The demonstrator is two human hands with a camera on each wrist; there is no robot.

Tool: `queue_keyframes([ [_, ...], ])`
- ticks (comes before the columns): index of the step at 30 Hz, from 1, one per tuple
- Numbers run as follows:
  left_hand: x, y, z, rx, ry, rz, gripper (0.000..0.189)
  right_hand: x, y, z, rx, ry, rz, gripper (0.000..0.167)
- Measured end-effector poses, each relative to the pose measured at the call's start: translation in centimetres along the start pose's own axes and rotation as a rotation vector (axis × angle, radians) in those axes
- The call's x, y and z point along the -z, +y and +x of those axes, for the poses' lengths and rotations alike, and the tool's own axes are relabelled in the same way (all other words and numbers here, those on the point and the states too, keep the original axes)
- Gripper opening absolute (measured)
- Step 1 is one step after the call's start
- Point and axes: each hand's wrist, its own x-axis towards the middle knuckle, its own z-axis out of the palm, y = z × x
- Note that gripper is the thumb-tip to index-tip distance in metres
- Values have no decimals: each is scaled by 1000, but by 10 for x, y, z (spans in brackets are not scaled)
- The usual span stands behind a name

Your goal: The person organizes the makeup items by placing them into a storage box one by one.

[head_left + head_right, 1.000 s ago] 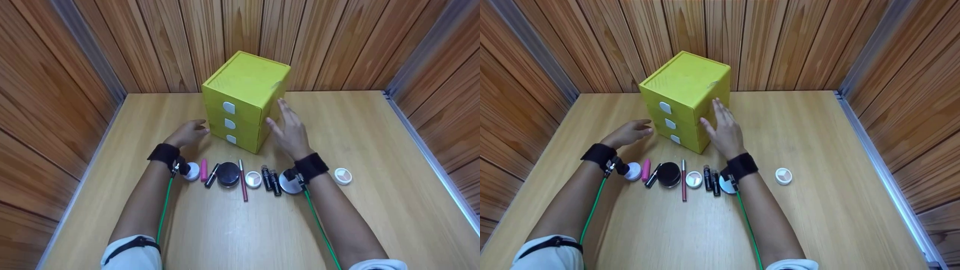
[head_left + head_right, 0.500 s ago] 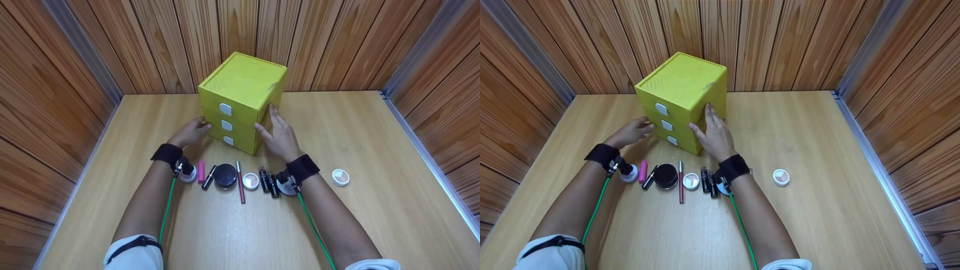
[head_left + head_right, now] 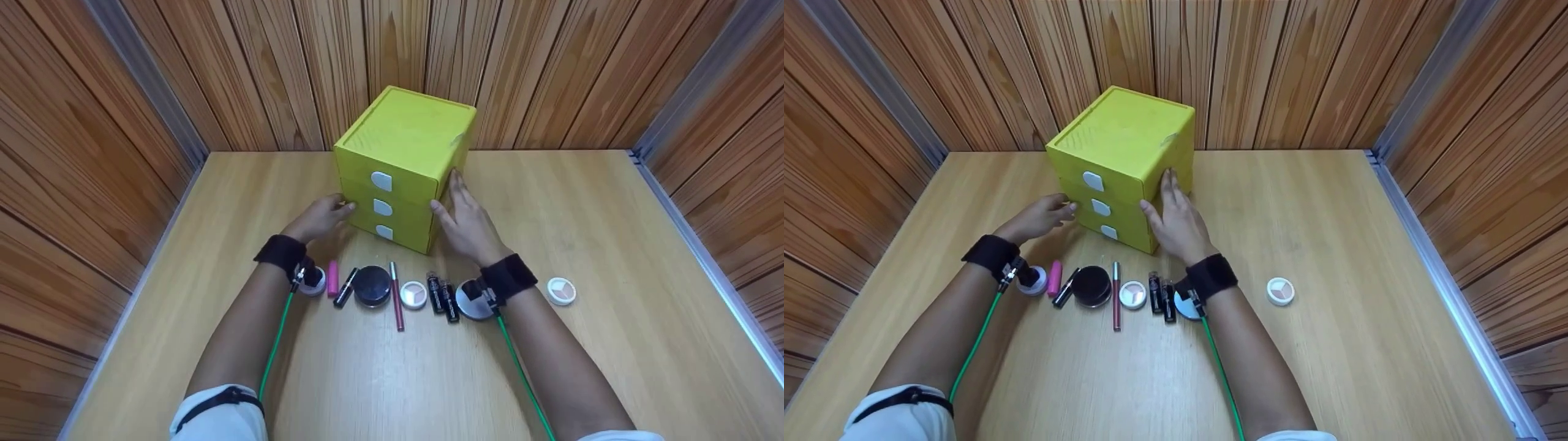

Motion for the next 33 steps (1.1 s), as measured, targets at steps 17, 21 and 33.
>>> queue_keyframes([
  [17, -27, 36, -14, -52, -36, 197, 64, 22, 35, -18, 73, 49, 156, 63],
  [21, -35, 44, -17, -59, -33, 261, 65, 27, 43, -21, 51, 44, 201, 62],
  [33, -55, 65, -15, -54, -33, 367, 60, 44, 65, -20, 27, 16, 363, 51],
])
